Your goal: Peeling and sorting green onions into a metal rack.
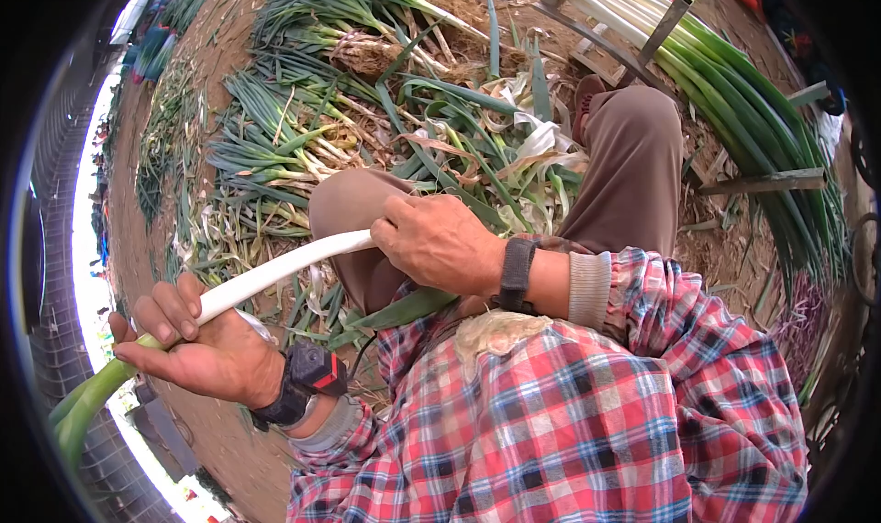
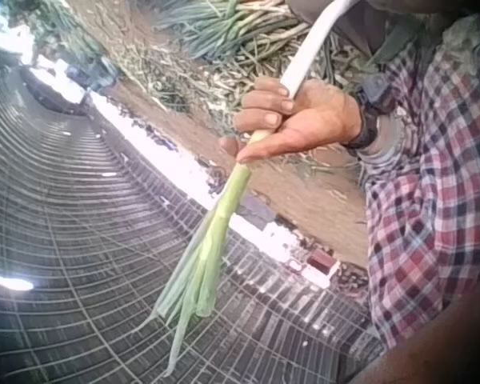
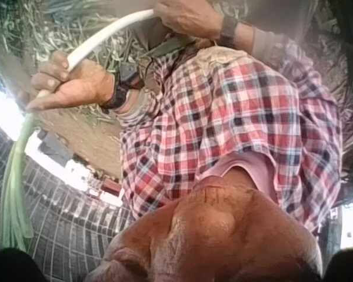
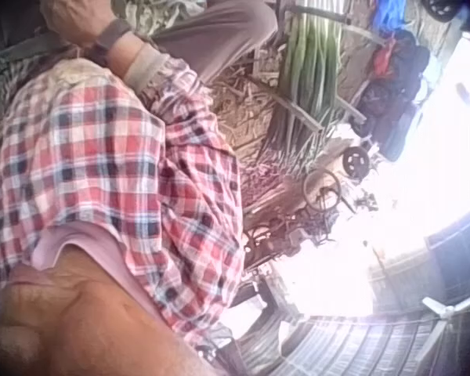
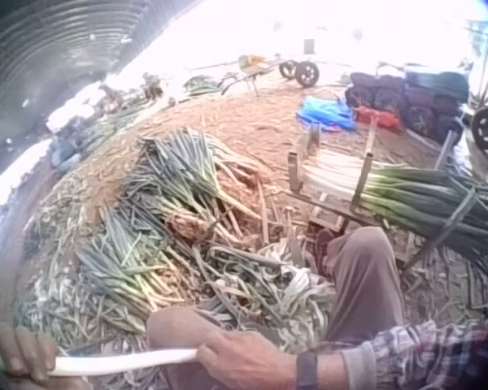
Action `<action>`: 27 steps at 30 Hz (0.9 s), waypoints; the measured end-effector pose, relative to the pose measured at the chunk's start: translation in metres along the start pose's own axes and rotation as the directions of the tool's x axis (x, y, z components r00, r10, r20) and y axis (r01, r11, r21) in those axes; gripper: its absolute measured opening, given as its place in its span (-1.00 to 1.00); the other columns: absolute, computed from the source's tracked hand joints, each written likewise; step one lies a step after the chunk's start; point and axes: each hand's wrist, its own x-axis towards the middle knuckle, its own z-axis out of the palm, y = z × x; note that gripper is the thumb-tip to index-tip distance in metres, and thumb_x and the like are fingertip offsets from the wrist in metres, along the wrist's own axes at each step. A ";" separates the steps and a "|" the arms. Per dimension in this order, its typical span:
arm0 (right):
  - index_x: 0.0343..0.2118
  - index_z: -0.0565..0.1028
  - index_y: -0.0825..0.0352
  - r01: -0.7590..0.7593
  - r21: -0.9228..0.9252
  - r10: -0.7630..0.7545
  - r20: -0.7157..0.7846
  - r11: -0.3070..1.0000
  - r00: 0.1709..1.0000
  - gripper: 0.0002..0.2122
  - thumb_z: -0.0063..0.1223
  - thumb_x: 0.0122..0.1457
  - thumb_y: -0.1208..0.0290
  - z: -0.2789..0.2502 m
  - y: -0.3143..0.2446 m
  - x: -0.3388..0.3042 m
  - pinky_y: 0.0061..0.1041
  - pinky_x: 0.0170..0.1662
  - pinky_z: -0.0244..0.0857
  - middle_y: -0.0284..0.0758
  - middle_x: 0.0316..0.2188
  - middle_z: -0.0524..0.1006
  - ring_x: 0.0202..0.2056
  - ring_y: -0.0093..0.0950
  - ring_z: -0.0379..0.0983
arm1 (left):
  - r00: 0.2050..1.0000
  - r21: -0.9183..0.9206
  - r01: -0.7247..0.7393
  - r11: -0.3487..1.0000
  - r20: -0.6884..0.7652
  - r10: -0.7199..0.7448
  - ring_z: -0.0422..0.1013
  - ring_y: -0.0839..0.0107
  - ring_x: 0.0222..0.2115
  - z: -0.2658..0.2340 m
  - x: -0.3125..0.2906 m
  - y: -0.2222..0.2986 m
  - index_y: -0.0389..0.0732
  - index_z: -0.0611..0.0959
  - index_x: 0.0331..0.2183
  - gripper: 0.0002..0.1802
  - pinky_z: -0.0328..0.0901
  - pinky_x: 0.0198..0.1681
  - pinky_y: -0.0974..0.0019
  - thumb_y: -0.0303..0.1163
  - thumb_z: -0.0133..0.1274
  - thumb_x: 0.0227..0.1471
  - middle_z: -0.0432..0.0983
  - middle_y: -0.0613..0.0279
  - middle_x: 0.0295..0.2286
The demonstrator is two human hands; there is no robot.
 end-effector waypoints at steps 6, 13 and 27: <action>-0.43 0.36 0.33 -0.019 0.029 0.019 0.001 0.999 1.000 -0.83 0.12 -0.06 0.47 0.006 -0.001 -0.001 -0.34 -0.45 0.32 -0.26 -0.47 0.32 -0.46 -0.29 0.39 | 0.999 -0.001 -0.021 1.000 0.037 0.021 -0.02 0.66 -0.70 -0.011 0.003 -0.001 -0.19 0.35 -0.16 -0.59 -0.03 -0.63 0.53 0.00 -0.21 0.27 0.07 0.47 -0.67; -0.36 0.43 0.32 -0.208 0.173 0.206 0.035 0.963 0.978 -0.90 -0.01 0.07 0.44 0.004 0.013 0.000 -0.21 -0.39 0.35 -0.20 -0.41 0.44 -0.43 -0.15 0.46 | 1.000 -0.058 0.013 0.998 0.023 -0.012 -0.04 0.67 -0.73 -0.013 0.005 0.001 -0.17 0.39 -0.29 -0.57 -0.06 -0.66 0.54 0.04 -0.15 0.24 0.05 0.48 -0.70; -0.29 0.46 0.30 -0.218 0.278 0.203 0.084 0.936 0.976 -0.84 0.10 0.06 0.44 -0.016 0.011 -0.023 -0.27 -0.38 0.31 -0.22 -0.44 0.39 -0.41 -0.20 0.41 | 0.977 -0.265 0.195 0.944 0.141 -0.163 0.02 0.62 -0.73 -0.039 0.014 0.007 -0.14 0.50 -0.43 -0.65 -0.01 -0.59 0.50 -0.07 -0.03 0.20 0.07 0.50 -0.74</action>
